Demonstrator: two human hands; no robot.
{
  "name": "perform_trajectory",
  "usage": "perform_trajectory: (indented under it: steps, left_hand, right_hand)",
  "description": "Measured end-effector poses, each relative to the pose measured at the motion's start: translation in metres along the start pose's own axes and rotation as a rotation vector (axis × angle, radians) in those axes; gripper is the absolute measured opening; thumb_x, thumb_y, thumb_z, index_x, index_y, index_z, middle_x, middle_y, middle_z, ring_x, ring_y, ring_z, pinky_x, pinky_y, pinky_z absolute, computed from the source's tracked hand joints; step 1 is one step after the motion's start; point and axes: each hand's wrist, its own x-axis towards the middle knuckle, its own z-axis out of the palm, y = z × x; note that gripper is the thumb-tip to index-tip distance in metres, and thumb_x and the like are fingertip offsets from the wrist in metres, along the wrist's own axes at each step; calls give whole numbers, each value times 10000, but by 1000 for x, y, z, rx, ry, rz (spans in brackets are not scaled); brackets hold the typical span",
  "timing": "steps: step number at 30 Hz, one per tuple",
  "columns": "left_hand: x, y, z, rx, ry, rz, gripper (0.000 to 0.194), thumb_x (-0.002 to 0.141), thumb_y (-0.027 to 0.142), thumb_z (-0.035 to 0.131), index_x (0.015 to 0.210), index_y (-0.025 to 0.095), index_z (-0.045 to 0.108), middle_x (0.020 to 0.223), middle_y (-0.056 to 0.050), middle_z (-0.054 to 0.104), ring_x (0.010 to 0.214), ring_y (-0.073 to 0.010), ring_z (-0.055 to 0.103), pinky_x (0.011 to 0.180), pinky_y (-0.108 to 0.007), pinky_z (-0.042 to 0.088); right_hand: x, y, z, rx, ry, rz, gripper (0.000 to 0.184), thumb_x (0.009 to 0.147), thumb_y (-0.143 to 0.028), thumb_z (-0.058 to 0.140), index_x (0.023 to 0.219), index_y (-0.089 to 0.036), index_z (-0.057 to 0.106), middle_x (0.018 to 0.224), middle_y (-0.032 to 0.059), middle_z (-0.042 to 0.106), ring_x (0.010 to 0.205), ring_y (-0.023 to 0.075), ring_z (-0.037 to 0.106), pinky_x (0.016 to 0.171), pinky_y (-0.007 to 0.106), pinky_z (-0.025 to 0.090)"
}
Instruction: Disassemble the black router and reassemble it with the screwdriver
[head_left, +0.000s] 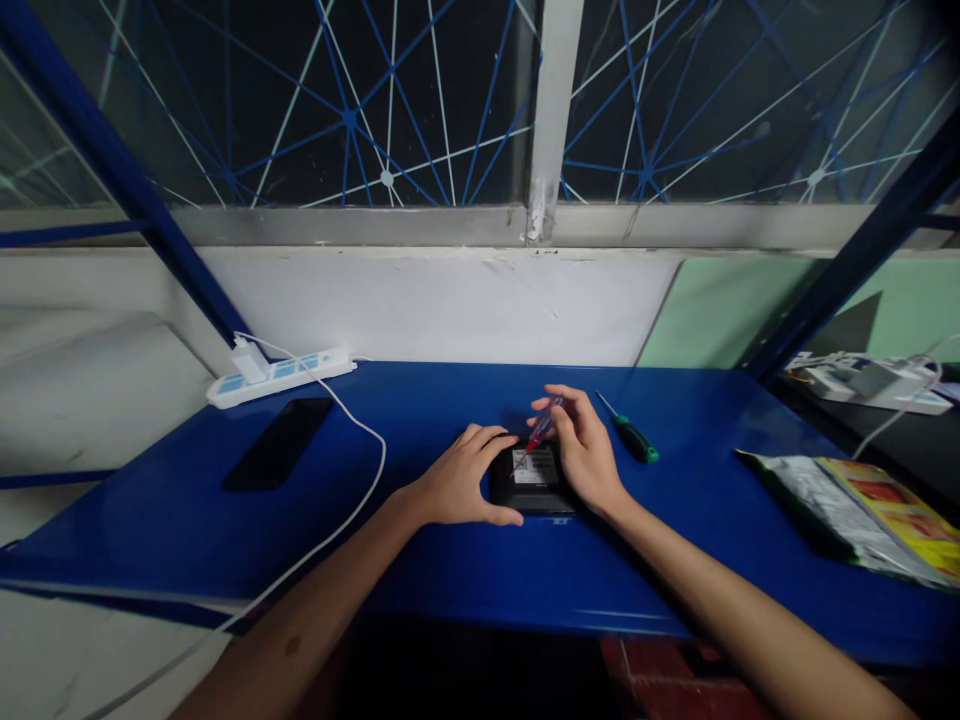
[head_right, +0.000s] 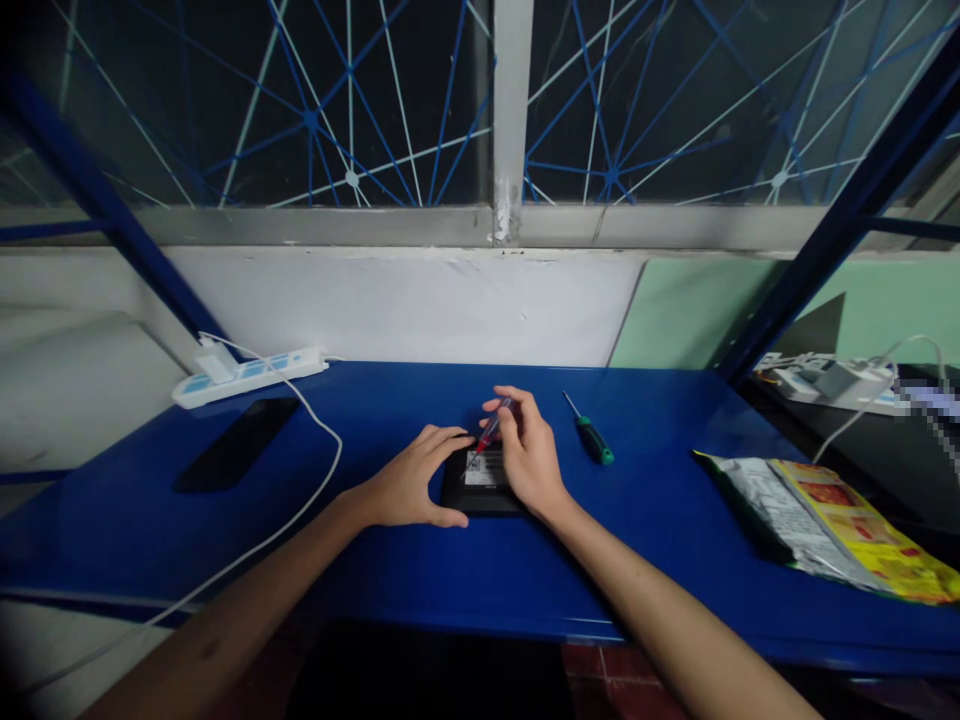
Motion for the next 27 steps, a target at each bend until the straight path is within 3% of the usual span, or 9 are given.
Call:
perform_trajectory:
  steps: [7, 18, 23, 27]
  left_hand:
    - [-1, -1, 0, 3, -2, 5, 1075, 633, 756, 785, 1473, 172, 455, 1497, -189, 458, 1357, -402, 411, 1144, -579, 378]
    - [-1, -1, 0, 9, 9, 12, 1065, 628, 740, 806, 1461, 171, 463, 1483, -181, 475, 1339, -392, 429, 1137, -568, 390]
    - [-1, -2, 1, 11, 18, 22, 1062, 622, 747, 801, 1458, 181, 469, 1473, -172, 481, 1329, -398, 439, 1132, -572, 394]
    - [-1, -4, 2, 0, 27, 29, 1052, 627, 760, 785, 1461, 201, 468, 1472, -163, 482, 1322, -398, 446, 1125, -575, 399]
  right_hand:
    - [-1, -4, 2, -73, 11, 19, 340, 960, -469, 567, 1230, -262, 571, 963, 26, 668, 776, 161, 672, 712, 315, 572]
    - [2, 2, -1, -122, 21, -28, 326, 929, -444, 618, 1200, -264, 632, 1137, 62, 662, 790, 151, 641, 676, 291, 559]
    - [3, 2, -1, -97, 32, -18, 315, 917, -412, 645, 1195, -266, 623, 1013, 33, 675, 726, 145, 640, 679, 302, 553]
    - [1, 0, 1, -26, 27, 4, 340, 956, -423, 585, 1257, -271, 547, 1029, 33, 690, 833, 173, 702, 737, 325, 568]
